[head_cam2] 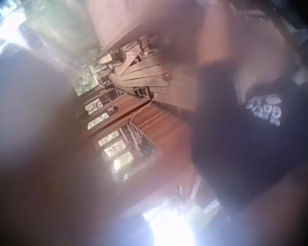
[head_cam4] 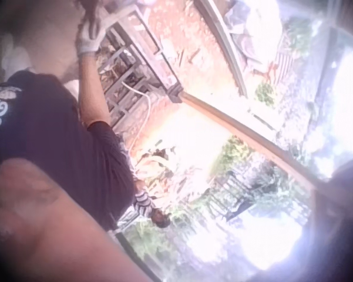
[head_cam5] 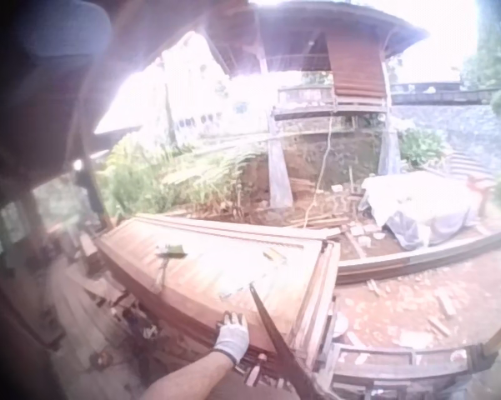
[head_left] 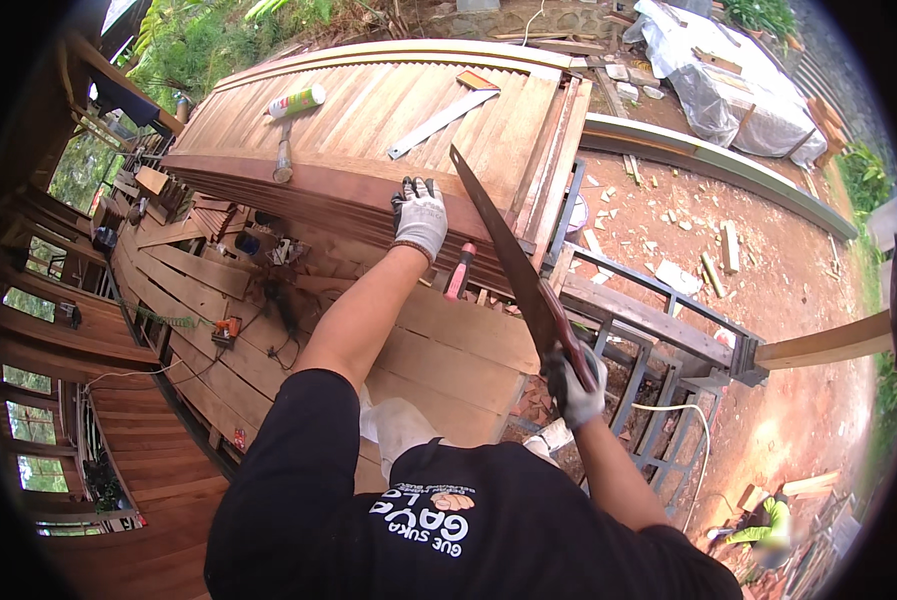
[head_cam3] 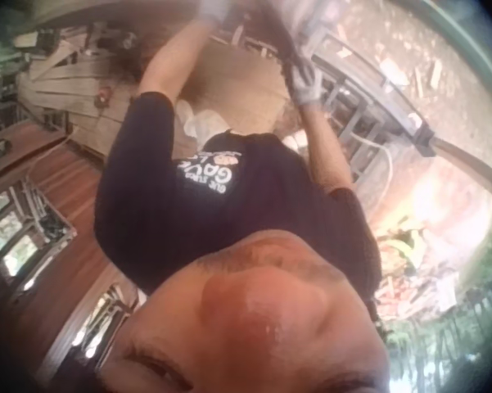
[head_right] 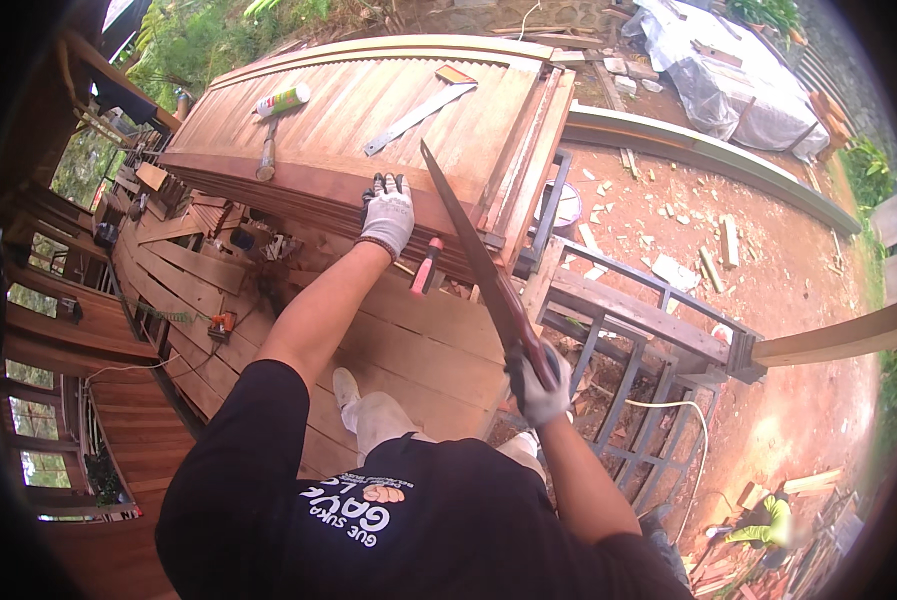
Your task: The person marks a wooden plank with a square and pencil, then uses an angle grinder to smooth the plank's edge. They later use a hand saw to cut the plank along a marked line.
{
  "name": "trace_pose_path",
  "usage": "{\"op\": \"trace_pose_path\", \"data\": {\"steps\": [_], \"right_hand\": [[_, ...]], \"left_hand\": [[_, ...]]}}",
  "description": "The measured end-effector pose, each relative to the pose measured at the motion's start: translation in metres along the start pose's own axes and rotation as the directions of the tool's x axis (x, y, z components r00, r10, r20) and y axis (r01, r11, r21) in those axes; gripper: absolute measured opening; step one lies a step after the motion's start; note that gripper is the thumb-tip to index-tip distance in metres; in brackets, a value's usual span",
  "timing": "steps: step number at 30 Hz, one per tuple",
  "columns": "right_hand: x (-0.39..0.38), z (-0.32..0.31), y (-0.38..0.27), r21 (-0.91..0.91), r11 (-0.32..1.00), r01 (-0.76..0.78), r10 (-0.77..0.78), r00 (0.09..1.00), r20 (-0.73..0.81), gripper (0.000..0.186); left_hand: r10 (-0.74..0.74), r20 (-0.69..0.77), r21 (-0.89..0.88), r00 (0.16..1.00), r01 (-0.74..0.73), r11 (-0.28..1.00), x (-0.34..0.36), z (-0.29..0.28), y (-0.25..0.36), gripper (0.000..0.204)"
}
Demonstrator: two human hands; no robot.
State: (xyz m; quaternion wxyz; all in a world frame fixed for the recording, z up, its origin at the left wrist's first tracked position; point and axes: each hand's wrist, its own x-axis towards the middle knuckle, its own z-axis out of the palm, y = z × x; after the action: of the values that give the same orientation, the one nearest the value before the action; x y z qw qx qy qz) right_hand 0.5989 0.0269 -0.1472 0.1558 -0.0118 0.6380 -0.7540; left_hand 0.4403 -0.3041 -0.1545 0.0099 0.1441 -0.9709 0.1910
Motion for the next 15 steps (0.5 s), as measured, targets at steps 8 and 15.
{"op": "trace_pose_path", "data": {"steps": [8,15], "right_hand": [[-0.074,-0.046,0.017,-0.039,0.998,-0.041,0.04,0.999,-0.012,0.033],[0.038,0.01,-0.02,-0.021,0.998,-0.065,0.066,0.996,0.051,0.022]], "left_hand": [[-0.039,0.024,-0.047,0.999,0.04,0.998,-0.003,0.012,-0.011,0.053],[0.001,0.017,-0.014,1.0,-0.001,1.0,0.002,-0.002,0.0,0.053]]}}
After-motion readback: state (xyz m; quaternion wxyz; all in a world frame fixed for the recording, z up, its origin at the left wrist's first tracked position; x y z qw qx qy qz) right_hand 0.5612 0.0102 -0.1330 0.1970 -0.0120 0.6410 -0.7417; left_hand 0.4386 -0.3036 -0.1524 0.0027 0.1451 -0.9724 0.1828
